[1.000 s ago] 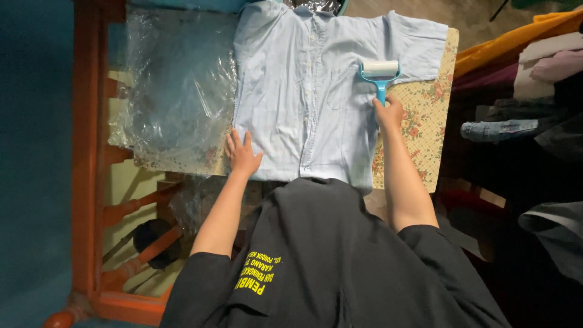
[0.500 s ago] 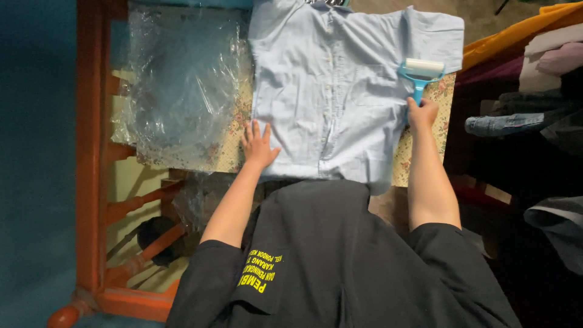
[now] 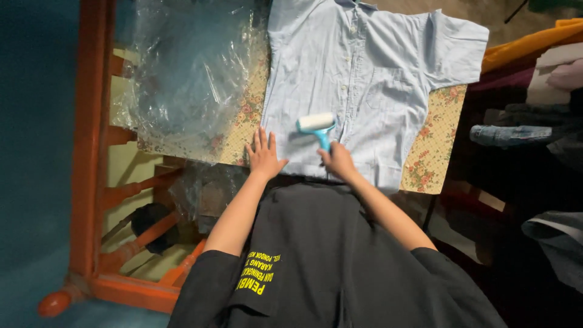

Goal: Cleaning a shirt with a lint roller and then buttoning it up.

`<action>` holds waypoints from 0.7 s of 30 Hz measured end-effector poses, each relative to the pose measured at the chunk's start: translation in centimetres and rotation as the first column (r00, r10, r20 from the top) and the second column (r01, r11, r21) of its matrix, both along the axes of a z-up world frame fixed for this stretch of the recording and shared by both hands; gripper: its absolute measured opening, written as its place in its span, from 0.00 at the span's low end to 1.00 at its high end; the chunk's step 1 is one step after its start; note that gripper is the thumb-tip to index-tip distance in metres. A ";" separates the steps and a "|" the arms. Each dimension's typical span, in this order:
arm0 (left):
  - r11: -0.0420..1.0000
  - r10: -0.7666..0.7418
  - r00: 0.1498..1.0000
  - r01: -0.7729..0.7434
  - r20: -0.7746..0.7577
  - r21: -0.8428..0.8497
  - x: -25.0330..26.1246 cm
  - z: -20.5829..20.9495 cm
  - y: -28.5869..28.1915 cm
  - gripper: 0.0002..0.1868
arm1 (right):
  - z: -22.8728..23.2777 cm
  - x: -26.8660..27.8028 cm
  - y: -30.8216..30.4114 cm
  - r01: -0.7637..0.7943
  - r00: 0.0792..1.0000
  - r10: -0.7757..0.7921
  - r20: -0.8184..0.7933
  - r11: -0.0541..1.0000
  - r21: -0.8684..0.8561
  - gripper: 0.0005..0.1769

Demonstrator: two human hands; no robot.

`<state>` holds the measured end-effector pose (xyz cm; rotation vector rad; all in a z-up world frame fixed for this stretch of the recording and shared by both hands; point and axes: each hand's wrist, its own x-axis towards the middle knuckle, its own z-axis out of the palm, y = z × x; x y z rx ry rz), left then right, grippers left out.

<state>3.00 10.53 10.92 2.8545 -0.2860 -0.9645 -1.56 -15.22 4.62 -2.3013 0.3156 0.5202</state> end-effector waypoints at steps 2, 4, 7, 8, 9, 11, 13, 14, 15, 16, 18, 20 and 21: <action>1.000 -0.001 1.000 0.001 -0.005 0.009 0.0 0.0 -0.1 0.54 | -2.5 1.3 1.0 0.007 1.000 -0.008 -0.018 1.000 -0.026 0.26; 1.000 -0.001 1.000 0.001 -0.005 0.019 0.3 0.0 -0.1 0.55 | -4.4 4.7 0.6 0.013 0.999 -0.014 -0.031 0.999 -0.050 0.27; 1.000 -0.008 1.000 0.008 -0.013 0.012 0.1 -0.1 0.0 0.55 | -4.4 11.4 -1.7 0.153 0.988 -0.153 0.015 0.987 -0.055 0.31; 1.000 -0.016 1.000 0.017 -0.015 0.019 0.1 0.0 0.0 0.55 | -3.1 13.7 -2.2 0.184 0.981 -0.181 0.077 0.982 -0.040 0.30; 0.999 -0.024 1.000 0.024 -0.016 0.028 0.1 0.1 0.1 0.55 | -1.7 16.0 -2.5 0.213 0.968 -0.208 0.137 0.977 -0.020 0.30; 0.999 -0.033 0.999 0.033 -0.023 0.031 0.1 -0.2 0.3 0.55 | 0.9 19.1 -2.8 0.275 0.958 -0.283 0.054 0.954 0.117 0.28; 0.999 -0.042 0.999 0.042 -0.025 0.033 0.2 -0.6 0.5 0.55 | 1.0 20.7 -3.1 0.340 0.939 -0.342 -0.033 0.908 0.247 0.27; 0.997 -0.062 0.998 0.063 -0.020 0.039 0.2 -0.8 0.6 0.56 | -0.2 20.8 -3.3 0.232 0.973 -0.232 -0.017 0.962 0.144 0.31; 0.996 -0.079 0.997 0.080 -0.015 0.043 0.3 -1.1 0.7 0.57 | -1.4 21.0 -3.5 0.116 0.993 -0.115 -0.012 0.993 0.035 0.35; 0.996 -0.074 0.997 0.075 -0.010 0.041 0.5 -1.3 0.9 0.57 | -1.4 19.0 -1.8 0.111 0.994 -0.111 -0.007 0.993 0.034 0.35; 0.994 -0.105 0.994 0.105 -0.008 0.019 0.4 -1.8 1.2 0.57 | -1.6 14.4 1.5 0.040 0.999 -0.041 0.010 0.996 0.083 0.30; 0.994 -0.111 0.994 0.111 -0.011 0.013 0.4 -1.6 1.5 0.57 | 0.0 10.0 5.2 -0.021 0.999 0.024 -0.026 0.993 0.113 0.28; 0.993 -0.118 0.993 0.118 -0.011 0.010 0.5 -1.4 1.6 0.57 | 0.8 8.0 7.0 -0.078 0.994 0.088 -0.058 0.986 0.148 0.27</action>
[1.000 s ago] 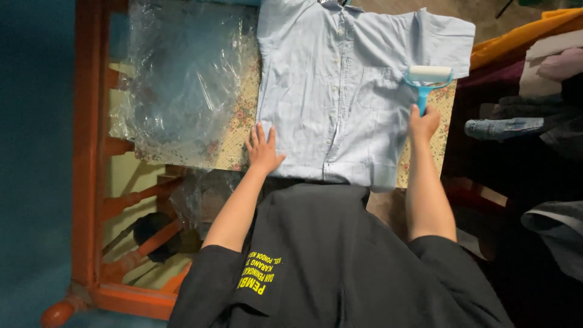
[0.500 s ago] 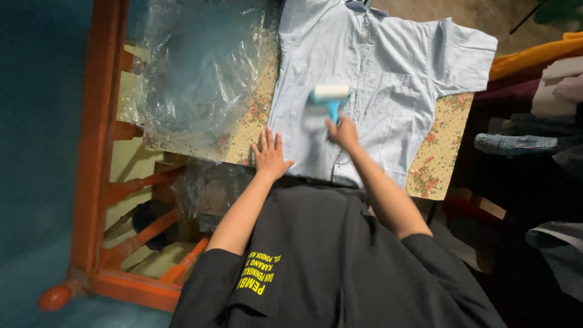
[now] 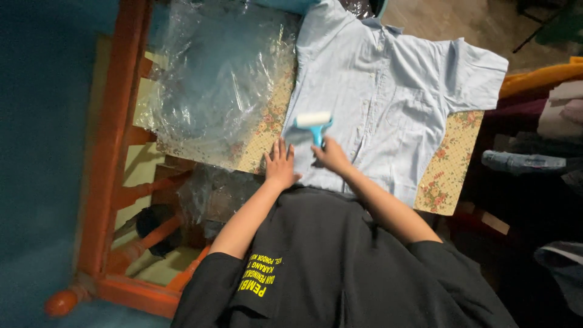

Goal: Cleaning a shirt with a lint roller and then buttoning it up.

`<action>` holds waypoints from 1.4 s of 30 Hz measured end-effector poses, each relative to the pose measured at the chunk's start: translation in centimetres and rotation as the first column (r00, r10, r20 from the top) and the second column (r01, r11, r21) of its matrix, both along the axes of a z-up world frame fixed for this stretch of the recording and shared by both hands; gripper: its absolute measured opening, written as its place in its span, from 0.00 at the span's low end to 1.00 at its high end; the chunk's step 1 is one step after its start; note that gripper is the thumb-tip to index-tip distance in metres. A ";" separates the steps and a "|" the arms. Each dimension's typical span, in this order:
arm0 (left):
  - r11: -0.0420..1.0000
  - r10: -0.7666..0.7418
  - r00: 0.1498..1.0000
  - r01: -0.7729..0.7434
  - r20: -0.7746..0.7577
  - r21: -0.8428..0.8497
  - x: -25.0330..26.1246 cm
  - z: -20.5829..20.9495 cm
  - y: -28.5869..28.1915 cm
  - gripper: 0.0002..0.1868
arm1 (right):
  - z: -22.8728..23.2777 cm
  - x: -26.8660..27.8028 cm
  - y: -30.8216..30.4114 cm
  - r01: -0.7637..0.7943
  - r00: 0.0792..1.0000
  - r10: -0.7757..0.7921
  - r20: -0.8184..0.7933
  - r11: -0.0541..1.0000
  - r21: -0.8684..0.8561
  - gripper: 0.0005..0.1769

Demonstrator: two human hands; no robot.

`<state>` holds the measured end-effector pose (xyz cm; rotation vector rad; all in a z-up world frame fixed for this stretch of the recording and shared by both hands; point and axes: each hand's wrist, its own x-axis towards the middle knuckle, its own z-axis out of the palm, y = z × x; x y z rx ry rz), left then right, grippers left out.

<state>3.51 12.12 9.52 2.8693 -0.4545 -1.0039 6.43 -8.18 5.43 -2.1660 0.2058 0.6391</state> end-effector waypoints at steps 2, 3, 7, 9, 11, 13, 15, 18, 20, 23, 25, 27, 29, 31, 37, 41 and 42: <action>1.000 -0.003 1.000 0.003 0.009 -0.015 0.1 -0.2 0.1 0.57 | 3.2 0.7 1.9 0.020 1.000 -0.020 -0.003 1.000 -0.009 0.26; 1.000 -0.009 1.000 0.009 0.017 -0.030 0.1 -0.4 0.2 0.57 | 4.8 0.9 2.9 0.044 0.999 -0.044 -0.009 0.999 -0.019 0.25; 0.999 -0.041 0.998 0.042 0.048 -0.004 -0.3 -1.3 0.4 0.58 | -7.2 12.7 -1.6 0.124 0.983 -0.109 0.145 0.987 -0.102 0.26; 0.998 -0.057 0.998 0.057 0.021 0.011 0.1 -0.4 0.4 0.57 | -8.5 18.6 -3.2 0.182 0.964 -0.150 0.218 0.975 -0.132 0.24; 0.997 -0.070 0.997 0.070 0.015 0.022 0.3 -0.6 0.6 0.57 | -2.3 18.1 -1.2 0.185 0.967 -0.148 0.206 0.968 -0.171 0.24; 0.996 -0.088 0.996 0.087 0.009 0.029 -0.1 -0.8 0.7 0.58 | 1.1 16.0 -0.1 0.191 0.970 -0.150 0.193 0.958 -0.214 0.24; 0.994 -0.099 0.995 0.099 -0.003 0.046 0.2 -1.0 0.8 0.58 | 1.9 13.6 0.5 0.067 0.977 -0.006 0.212 0.958 -0.277 0.28; 0.996 -0.095 0.995 0.094 -0.037 -0.005 0.6 -0.4 0.9 0.58 | 4.7 3.6 3.0 -0.189 0.974 0.227 0.028 0.868 -0.458 0.23; 0.996 -0.093 0.994 0.093 -0.055 0.000 0.8 -1.2 0.9 0.58 | 4.9 -0.8 2.9 -0.244 0.965 0.261 -0.023 0.865 -0.439 0.23; 0.996 -0.086 0.993 0.087 -0.081 0.019 0.9 -0.9 0.6 0.56 | 4.1 -3.9 1.8 -0.298 0.952 0.300 -0.065 0.854 -0.425 0.21; 0.996 -0.082 0.993 0.085 -0.089 0.030 0.4 -0.6 0.3 0.55 | 2.9 -3.6 0.3 -0.297 0.951 0.303 -0.059 0.849 -0.437 0.19; 0.995 -0.095 0.993 0.097 -0.069 0.020 0.7 -0.6 0.6 0.56 | 1.3 -1.0 -1.1 -0.164 0.981 0.192 0.010 0.863 -0.478 0.20; 0.995 -0.093 0.994 0.094 -0.063 0.023 1.0 -0.4 0.6 0.56 | 1.3 4.5 -3.0 -0.049 0.983 0.124 0.133 0.883 -0.467 0.18; 0.996 -0.091 0.993 0.092 -0.075 0.017 0.8 -0.4 0.5 0.57 | -0.1 9.8 -5.6 0.058 0.970 0.056 0.235 0.892 -0.449 0.16; 0.997 -0.071 0.996 0.073 -0.057 0.033 0.4 -0.9 0.0 0.57 | 0.8 15.0 -9.1 0.231 0.940 -0.129 0.317 0.922 -0.311 0.22; 0.998 -0.049 0.997 0.050 -0.058 0.023 1.0 -0.5 -0.2 0.57 | 0.6 4.9 -6.9 0.120 0.966 -0.010 0.257 0.901 -0.416 0.20; 0.999 -0.037 0.997 0.038 -0.074 0.019 0.4 -0.4 -0.1 0.57 | 0.6 0.6 -5.6 0.051 0.981 0.036 0.193 0.902 -0.429 0.19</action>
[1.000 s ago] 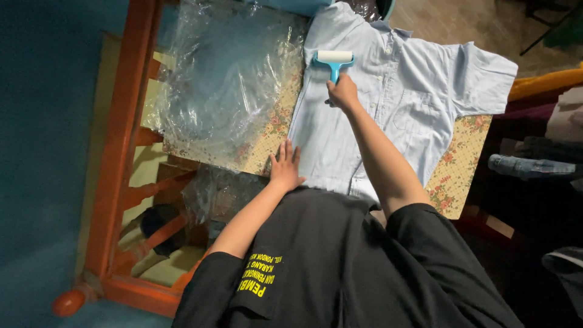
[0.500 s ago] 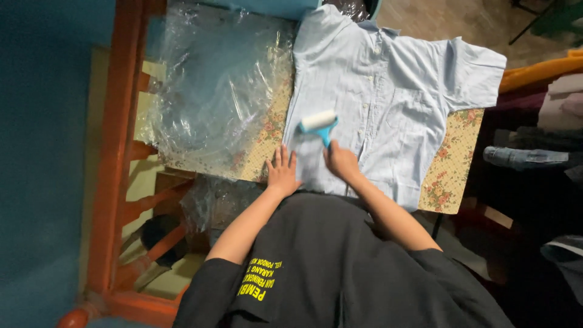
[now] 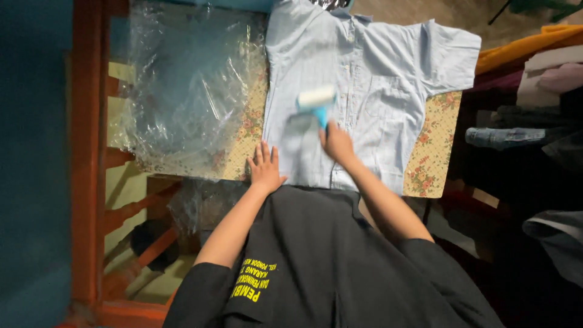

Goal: Cleaning a shirt with a lint roller and then buttoning it up.

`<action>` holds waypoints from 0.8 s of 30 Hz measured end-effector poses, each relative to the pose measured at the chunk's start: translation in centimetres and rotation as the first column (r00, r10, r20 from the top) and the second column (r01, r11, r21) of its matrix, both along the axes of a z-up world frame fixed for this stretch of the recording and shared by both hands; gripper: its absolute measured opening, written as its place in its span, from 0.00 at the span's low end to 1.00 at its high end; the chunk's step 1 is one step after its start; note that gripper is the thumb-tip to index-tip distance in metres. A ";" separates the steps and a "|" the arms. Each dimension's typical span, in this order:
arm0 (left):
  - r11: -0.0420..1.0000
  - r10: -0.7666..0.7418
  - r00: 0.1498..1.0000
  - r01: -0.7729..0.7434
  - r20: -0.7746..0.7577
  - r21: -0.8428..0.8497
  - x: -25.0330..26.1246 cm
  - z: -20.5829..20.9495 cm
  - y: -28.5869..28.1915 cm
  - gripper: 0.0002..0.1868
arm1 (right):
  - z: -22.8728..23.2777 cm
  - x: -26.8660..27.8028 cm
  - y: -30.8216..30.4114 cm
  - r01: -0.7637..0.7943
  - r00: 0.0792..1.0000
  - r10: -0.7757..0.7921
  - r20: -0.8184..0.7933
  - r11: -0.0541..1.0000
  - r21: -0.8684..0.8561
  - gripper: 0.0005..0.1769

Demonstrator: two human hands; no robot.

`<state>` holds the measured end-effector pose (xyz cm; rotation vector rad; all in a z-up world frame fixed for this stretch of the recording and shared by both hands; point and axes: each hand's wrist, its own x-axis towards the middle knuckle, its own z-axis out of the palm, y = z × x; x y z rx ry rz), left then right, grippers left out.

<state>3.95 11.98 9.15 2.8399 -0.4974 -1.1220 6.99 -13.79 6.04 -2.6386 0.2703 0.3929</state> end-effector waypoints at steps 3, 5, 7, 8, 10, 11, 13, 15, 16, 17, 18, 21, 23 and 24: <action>1.000 0.013 1.000 -0.013 -0.011 -0.022 0.2 0.6 -0.2 0.58 | 0.5 -7.5 2.4 -0.075 0.993 0.071 -0.098 0.997 -0.031 0.20; 1.000 0.027 1.000 -0.027 -0.013 -0.015 0.5 0.6 -0.3 0.57 | -1.4 -5.5 1.8 -0.069 0.996 0.067 -0.066 0.997 -0.031 0.19; 0.999 0.038 0.999 -0.038 -0.025 -0.013 0.2 0.4 -0.5 0.57 | -3.5 -1.5 0.4 -0.059 0.997 0.057 -0.045 0.998 -0.035 0.18; 0.999 0.043 0.999 -0.044 -0.014 -0.011 0.2 0.1 -0.5 0.57 | -4.8 1.6 -0.6 -0.008 1.000 0.008 0.008 0.999 0.040 0.19; 0.999 0.045 0.999 -0.045 0.007 -0.007 0.3 -0.2 -0.8 0.58 | -5.8 7.2 -2.9 0.041 0.997 -0.049 0.067 0.992 0.121 0.19; 0.999 0.050 0.999 -0.050 0.007 -0.008 0.5 -0.3 -0.9 0.58 | -5.5 9.6 -4.0 0.024 0.994 -0.042 0.100 0.984 0.176 0.19; 0.999 0.044 0.999 -0.044 0.010 -0.008 0.3 -0.9 -1.0 0.58 | -3.7 11.4 -5.1 0.014 0.989 -0.047 0.137 0.973 0.229 0.18; 0.999 0.044 0.997 -0.045 0.071 0.015 0.5 -2.1 -1.4 0.55 | -0.5 10.9 -5.5 0.085 0.989 -0.101 0.109 0.986 0.145 0.19; 0.999 0.035 0.996 -0.036 0.078 0.010 1.0 -2.4 -1.7 0.55 | -0.4 9.0 -6.2 0.093 0.987 -0.110 0.116 0.986 0.141 0.19; 0.999 0.038 0.994 -0.038 0.107 -0.002 1.6 -2.8 -1.9 0.52 | -0.3 7.2 -6.8 0.106 0.983 -0.117 0.143 0.991 0.077 0.20; 0.999 0.049 0.990 -0.048 0.134 -0.014 1.9 -3.2 -2.1 0.50 | -0.3 5.4 -7.3 0.114 0.979 -0.114 0.168 0.993 0.012 0.20; 0.994 0.067 0.982 -0.050 0.175 -0.102 3.6 -0.7 -3.5 0.48 | 0.5 -1.7 -9.1 0.146 0.970 -0.169 0.173 0.979 0.139 0.21; 0.991 0.039 0.977 -0.011 0.208 -0.136 4.8 -0.9 -4.0 0.48 | -2.1 -5.0 -11.7 0.097 0.957 -0.119 0.265 0.991 0.095 0.19; 0.986 0.013 0.970 0.028 0.241 -0.165 5.3 -1.0 -4.3 0.48 | -3.4 -6.9 -12.9 0.050 0.934 -0.065 0.351 0.997 0.052 0.18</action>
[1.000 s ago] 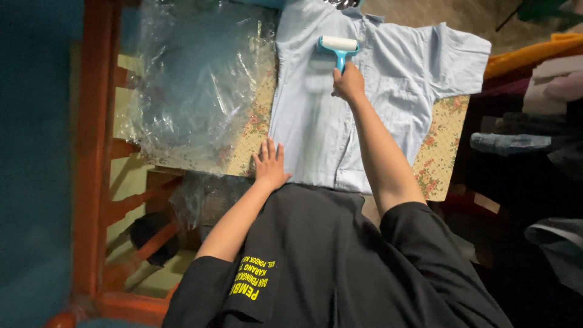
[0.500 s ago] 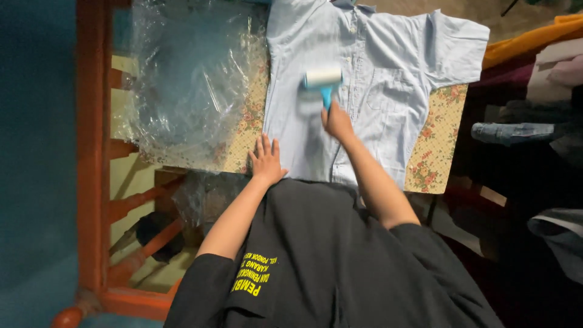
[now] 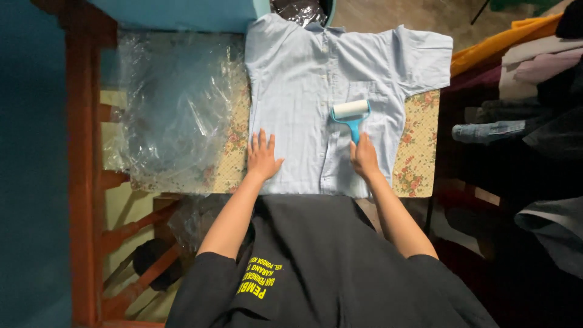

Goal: Cleaning a shirt with a lint roller and then buttoning it up.

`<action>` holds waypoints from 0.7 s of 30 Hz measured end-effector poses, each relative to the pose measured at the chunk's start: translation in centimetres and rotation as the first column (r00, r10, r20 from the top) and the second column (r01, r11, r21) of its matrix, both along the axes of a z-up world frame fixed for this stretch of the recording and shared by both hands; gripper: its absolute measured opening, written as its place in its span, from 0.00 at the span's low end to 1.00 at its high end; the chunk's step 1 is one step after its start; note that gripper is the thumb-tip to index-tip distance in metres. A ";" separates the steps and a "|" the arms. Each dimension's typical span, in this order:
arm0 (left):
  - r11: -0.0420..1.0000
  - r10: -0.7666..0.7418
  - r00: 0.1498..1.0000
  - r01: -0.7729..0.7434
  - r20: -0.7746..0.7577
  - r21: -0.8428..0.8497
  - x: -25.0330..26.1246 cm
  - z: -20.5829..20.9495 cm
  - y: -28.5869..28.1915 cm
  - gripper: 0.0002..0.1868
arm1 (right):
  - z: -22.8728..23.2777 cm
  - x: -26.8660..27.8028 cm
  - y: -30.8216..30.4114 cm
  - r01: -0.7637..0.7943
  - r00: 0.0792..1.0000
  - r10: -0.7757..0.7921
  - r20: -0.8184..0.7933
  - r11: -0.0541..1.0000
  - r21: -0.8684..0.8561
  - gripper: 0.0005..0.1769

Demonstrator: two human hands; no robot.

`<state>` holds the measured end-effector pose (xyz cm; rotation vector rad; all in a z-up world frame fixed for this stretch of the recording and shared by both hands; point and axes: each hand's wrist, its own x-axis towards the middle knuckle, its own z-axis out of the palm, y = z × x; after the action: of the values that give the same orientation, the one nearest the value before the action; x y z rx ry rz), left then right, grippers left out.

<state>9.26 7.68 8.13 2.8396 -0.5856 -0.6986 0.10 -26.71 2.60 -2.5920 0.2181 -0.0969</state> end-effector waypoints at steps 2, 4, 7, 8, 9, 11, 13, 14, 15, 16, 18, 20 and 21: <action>1.000 -0.014 1.000 0.014 0.003 0.014 1.3 -1.4 -0.4 0.48 | -1.6 -0.4 -1.4 -0.027 1.000 0.027 0.010 0.999 -0.033 0.21; 0.999 -0.028 1.000 0.028 0.004 0.029 2.3 -1.9 -1.0 0.47 | -3.1 -0.5 -1.9 -0.053 0.998 0.055 0.017 0.996 -0.065 0.24; 0.999 -0.007 1.000 0.007 -0.003 0.047 3.5 -1.3 -2.0 0.48 | -3.9 0.8 -1.6 -0.029 0.999 0.031 0.018 0.993 -0.113 0.34; 0.999 -0.003 1.000 0.003 0.003 0.043 3.8 -1.2 -2.3 0.48 | -3.6 1.5 -1.5 -0.012 1.000 0.011 -0.010 0.996 -0.091 0.35; 0.999 0.000 1.000 -0.001 0.010 0.040 4.2 -1.1 -2.4 0.48 | -3.3 2.2 -1.3 0.006 0.999 -0.008 -0.038 0.998 -0.068 0.36; 0.999 0.011 1.000 -0.011 -0.006 0.040 5.1 -1.9 -2.8 0.48 | -4.8 3.4 -1.9 0.011 0.999 -0.014 -0.040 0.996 -0.086 0.37; 0.999 0.023 1.000 -0.022 -0.013 0.037 6.6 -2.3 -3.3 0.49 | -5.3 5.0 -2.4 0.015 0.999 -0.019 -0.033 0.994 -0.106 0.38; 0.999 0.021 1.000 -0.021 -0.015 0.045 7.3 -2.3 -3.6 0.49 | -4.8 5.8 -2.4 0.013 0.999 -0.017 -0.038 0.995 -0.101 0.37; 0.998 0.020 1.000 -0.019 -0.018 0.053 8.1 -2.3 -3.8 0.50 | -4.4 6.5 -2.5 0.011 0.999 -0.015 -0.042 0.995 -0.096 0.37; 0.998 0.020 1.000 -0.019 -0.021 0.052 9.0 -2.1 -4.3 0.50 | -4.8 7.3 -2.9 0.010 0.999 -0.014 -0.045 0.995 -0.097 0.37; 0.998 0.018 1.000 -0.017 -0.007 0.064 10.9 -1.7 -5.1 0.50 | -5.5 8.8 -3.6 0.020 0.997 -0.025 -0.073 0.997 -0.070 0.38; 0.997 0.016 1.000 -0.015 -0.003 0.081 13.5 -3.2 -5.8 0.50 | -5.2 10.9 -3.8 0.027 0.997 -0.032 -0.071 0.997 -0.066 0.37; 0.995 0.013 1.000 -0.013 0.003 0.100 14.7 -4.1 -6.2 0.50 | -5.0 11.8 -3.8 0.035 0.997 -0.039 -0.067 0.998 -0.060 0.37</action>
<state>23.94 1.48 4.07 2.9335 -0.5464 -0.7431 11.94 -30.55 -2.44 -2.6533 0.2917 -0.0285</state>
